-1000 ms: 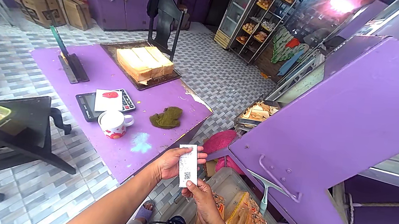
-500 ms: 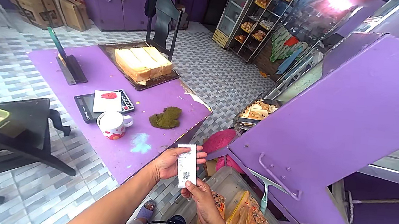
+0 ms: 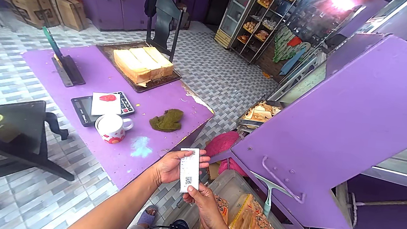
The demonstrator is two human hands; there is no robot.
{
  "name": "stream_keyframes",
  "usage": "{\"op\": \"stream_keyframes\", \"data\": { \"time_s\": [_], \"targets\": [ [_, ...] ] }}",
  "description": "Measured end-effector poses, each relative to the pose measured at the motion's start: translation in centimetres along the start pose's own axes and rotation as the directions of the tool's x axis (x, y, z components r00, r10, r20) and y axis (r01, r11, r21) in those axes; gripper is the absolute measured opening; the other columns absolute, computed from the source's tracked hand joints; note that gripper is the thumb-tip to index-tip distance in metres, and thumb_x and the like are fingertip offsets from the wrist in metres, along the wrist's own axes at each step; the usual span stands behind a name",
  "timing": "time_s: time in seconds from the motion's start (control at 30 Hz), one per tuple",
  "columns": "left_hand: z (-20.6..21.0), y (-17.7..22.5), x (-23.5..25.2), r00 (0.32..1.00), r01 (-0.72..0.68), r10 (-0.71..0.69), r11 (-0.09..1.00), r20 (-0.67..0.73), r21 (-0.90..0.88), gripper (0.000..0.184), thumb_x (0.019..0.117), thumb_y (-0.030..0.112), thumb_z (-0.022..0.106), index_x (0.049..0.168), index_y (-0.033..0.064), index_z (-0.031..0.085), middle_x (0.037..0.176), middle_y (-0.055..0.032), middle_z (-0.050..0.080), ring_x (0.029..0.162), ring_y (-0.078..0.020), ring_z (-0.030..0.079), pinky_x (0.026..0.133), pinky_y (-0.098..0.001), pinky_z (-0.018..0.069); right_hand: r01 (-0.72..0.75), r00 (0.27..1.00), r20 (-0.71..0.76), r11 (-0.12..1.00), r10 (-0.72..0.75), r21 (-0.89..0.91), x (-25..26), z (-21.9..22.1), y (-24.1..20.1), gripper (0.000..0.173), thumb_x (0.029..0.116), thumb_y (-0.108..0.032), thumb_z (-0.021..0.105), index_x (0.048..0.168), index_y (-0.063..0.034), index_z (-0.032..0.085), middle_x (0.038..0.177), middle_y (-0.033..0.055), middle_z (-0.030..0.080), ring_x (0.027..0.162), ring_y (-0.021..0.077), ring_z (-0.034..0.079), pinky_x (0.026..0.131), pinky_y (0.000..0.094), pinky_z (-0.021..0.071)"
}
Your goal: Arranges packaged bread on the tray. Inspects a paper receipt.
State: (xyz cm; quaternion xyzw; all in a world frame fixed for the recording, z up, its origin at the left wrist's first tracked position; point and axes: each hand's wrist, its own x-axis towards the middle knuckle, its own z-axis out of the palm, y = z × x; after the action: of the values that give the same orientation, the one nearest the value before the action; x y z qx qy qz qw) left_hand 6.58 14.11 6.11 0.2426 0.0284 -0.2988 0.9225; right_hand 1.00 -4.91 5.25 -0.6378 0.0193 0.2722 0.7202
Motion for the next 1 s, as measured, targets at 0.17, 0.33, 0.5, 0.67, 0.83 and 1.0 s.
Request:
{"op": "stream_keyframes", "data": {
  "time_s": [0.17, 0.33, 0.5, 0.67, 0.83, 1.0],
  "targets": [
    [0.03, 0.02, 0.07, 1.0, 0.01, -0.01, 1.0, 0.003, 0.013, 0.051, 0.1128, 0.027, 0.02, 0.138, 0.0006, 0.056, 0.124, -0.0188, 0.069, 0.115, -0.0305, 0.069, 0.1, -0.0461, 0.0546, 0.001, 1.0, -0.001, 1.0, -0.001, -0.001, 0.02, -0.09, 0.18, 0.014, 0.1017, -0.004, 0.054, 0.104, 0.0027, 0.066, 0.083, 0.0049, 0.072, 0.077, 0.0106, 0.07, 0.077, 0.0258, 0.0586],
    [-0.05, 0.02, 0.2, 1.0, 0.01, -0.011, 1.0, 0.012, 0.022, 0.051, 0.1127, 0.026, 0.02, 0.138, 0.0003, 0.056, 0.126, -0.0188, 0.069, 0.116, -0.0303, 0.068, 0.101, -0.0459, 0.0541, 0.006, 1.0, -0.007, 1.0, -0.006, -0.005, 0.03, -0.15, 0.21, 0.013, 0.1011, -0.004, 0.055, 0.104, 0.0021, 0.067, 0.083, 0.0045, 0.072, 0.077, 0.0101, 0.07, 0.078, 0.0256, 0.0586],
    [0.04, 0.08, 0.28, 1.0, 0.022, -0.022, 0.998, 0.006, 0.05, 0.051, 0.1127, 0.026, 0.02, 0.14, 0.0012, 0.054, 0.126, -0.0177, 0.069, 0.117, -0.0295, 0.068, 0.101, -0.0455, 0.0542, 0.028, 1.0, -0.005, 1.0, -0.028, -0.008, 0.08, -0.27, 0.43, 0.013, 0.1, -0.005, 0.057, 0.101, 0.0017, 0.069, 0.082, 0.0044, 0.072, 0.076, 0.0098, 0.07, 0.077, 0.0253, 0.0585],
    [0.05, -0.06, 0.33, 1.0, 0.025, -0.025, 0.999, -0.013, 0.039, 0.052, 0.1129, 0.027, 0.019, 0.139, 0.0007, 0.055, 0.125, -0.0183, 0.069, 0.116, -0.0296, 0.069, 0.101, -0.0458, 0.0542, 0.035, 0.999, -0.011, 0.999, -0.035, -0.01, -0.02, -0.38, 0.57, 0.013, 0.0999, -0.004, 0.057, 0.098, 0.0015, 0.069, 0.081, 0.0039, 0.073, 0.076, 0.0093, 0.07, 0.076, 0.0249, 0.0586],
    [-0.27, -0.16, 0.35, 1.0, 0.022, -0.023, 0.999, 0.02, 0.028, 0.052, 0.1128, 0.028, 0.019, 0.139, 0.001, 0.055, 0.127, -0.0185, 0.069, 0.118, -0.0302, 0.067, 0.102, -0.0462, 0.0535, 0.041, 0.999, -0.007, 0.999, -0.041, -0.009, -0.09, -0.36, 0.51, 0.013, 0.0997, -0.005, 0.058, 0.098, 0.0012, 0.069, 0.082, 0.0038, 0.073, 0.076, 0.009, 0.07, 0.077, 0.0246, 0.0583],
    [-0.44, -0.21, 0.23, 0.999, 0.017, -0.018, 0.999, 0.034, 0.029, 0.052, 0.1126, 0.029, 0.02, 0.141, 0.0017, 0.054, 0.127, -0.0189, 0.068, 0.118, -0.0302, 0.067, 0.103, -0.0462, 0.0533, 0.052, 0.998, -0.026, 0.998, -0.052, -0.018, -0.32, -0.1, 0.44, 0.013, 0.0995, -0.004, 0.058, 0.099, 0.0016, 0.069, 0.081, 0.0037, 0.072, 0.077, 0.0089, 0.07, 0.077, 0.0242, 0.0584]
  ]
}}
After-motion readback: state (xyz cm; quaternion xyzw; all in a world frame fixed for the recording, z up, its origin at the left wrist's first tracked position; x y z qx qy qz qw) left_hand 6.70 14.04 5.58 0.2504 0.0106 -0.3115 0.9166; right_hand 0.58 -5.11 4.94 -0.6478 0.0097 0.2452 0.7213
